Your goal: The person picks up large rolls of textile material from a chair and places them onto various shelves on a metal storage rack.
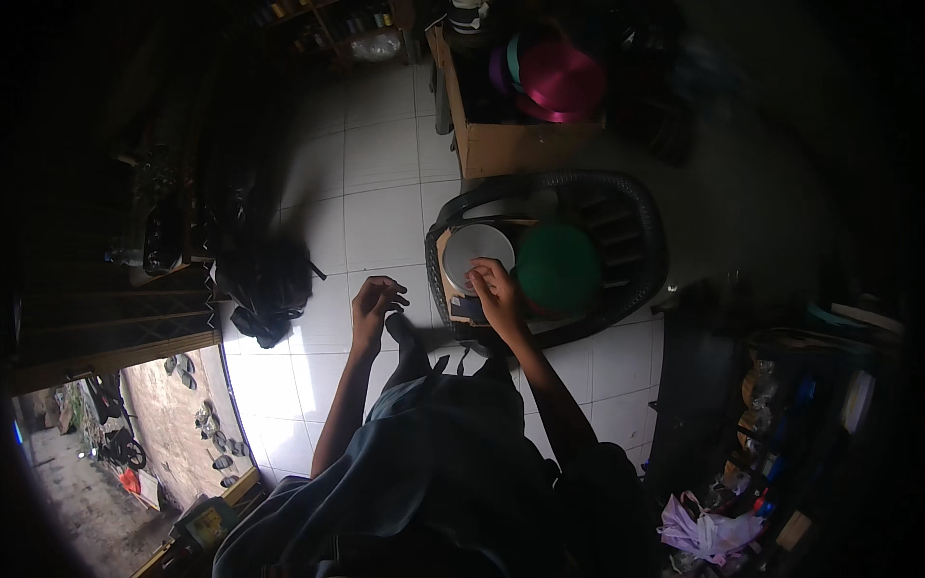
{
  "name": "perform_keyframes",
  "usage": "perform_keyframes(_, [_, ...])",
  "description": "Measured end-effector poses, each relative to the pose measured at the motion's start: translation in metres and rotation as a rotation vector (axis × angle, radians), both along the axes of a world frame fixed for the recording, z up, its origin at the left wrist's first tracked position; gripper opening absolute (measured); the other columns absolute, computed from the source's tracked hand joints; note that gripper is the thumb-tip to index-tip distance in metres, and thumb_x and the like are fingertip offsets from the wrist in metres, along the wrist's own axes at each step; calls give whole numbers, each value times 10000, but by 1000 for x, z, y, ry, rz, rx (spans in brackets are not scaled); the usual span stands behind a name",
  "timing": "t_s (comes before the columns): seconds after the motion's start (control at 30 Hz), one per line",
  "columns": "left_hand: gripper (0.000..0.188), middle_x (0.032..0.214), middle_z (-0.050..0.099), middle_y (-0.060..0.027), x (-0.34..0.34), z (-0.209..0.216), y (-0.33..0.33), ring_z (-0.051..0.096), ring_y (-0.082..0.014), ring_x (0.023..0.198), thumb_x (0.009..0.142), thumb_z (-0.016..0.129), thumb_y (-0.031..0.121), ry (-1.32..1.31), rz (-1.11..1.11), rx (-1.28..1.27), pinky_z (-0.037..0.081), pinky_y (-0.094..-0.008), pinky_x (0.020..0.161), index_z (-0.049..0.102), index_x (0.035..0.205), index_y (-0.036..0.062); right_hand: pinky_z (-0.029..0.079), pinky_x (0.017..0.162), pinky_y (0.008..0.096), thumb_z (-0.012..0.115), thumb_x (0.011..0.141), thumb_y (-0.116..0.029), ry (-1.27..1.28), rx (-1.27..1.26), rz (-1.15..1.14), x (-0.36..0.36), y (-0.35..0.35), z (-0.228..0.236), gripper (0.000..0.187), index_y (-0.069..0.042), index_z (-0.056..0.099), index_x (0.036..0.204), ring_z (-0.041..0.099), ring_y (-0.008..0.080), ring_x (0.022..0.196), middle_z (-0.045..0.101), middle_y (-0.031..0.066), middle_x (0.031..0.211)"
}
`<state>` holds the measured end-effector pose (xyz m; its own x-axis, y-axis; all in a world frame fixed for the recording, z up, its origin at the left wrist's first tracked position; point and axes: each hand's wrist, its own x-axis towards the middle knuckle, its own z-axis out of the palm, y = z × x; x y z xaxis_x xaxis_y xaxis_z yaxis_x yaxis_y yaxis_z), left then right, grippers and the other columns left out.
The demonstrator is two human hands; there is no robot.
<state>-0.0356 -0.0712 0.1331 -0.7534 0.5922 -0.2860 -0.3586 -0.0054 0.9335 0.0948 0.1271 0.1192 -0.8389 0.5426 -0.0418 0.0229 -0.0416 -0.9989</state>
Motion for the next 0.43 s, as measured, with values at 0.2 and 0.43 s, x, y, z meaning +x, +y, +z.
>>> perform_keyframes(0.2, [232,919,644,-113,-102,5,-40,628,-180,781,969,479,219,27,-222,-65,482,-288,688,568,1003,8,522,717,268,512,967,-138,-80,-84,-186,-53,-60,4,208,-2,513,1125,651,171,869,643,116,974])
perform_keyframes(0.43, [266,930,647,-114,-191,27,-71,633,-187,777,969,473,238,93,-195,-59,480,-287,691,575,1009,-4,524,714,266,540,957,-162,-39,-43,-169,-138,-85,8,238,-23,516,1149,645,157,901,644,104,997])
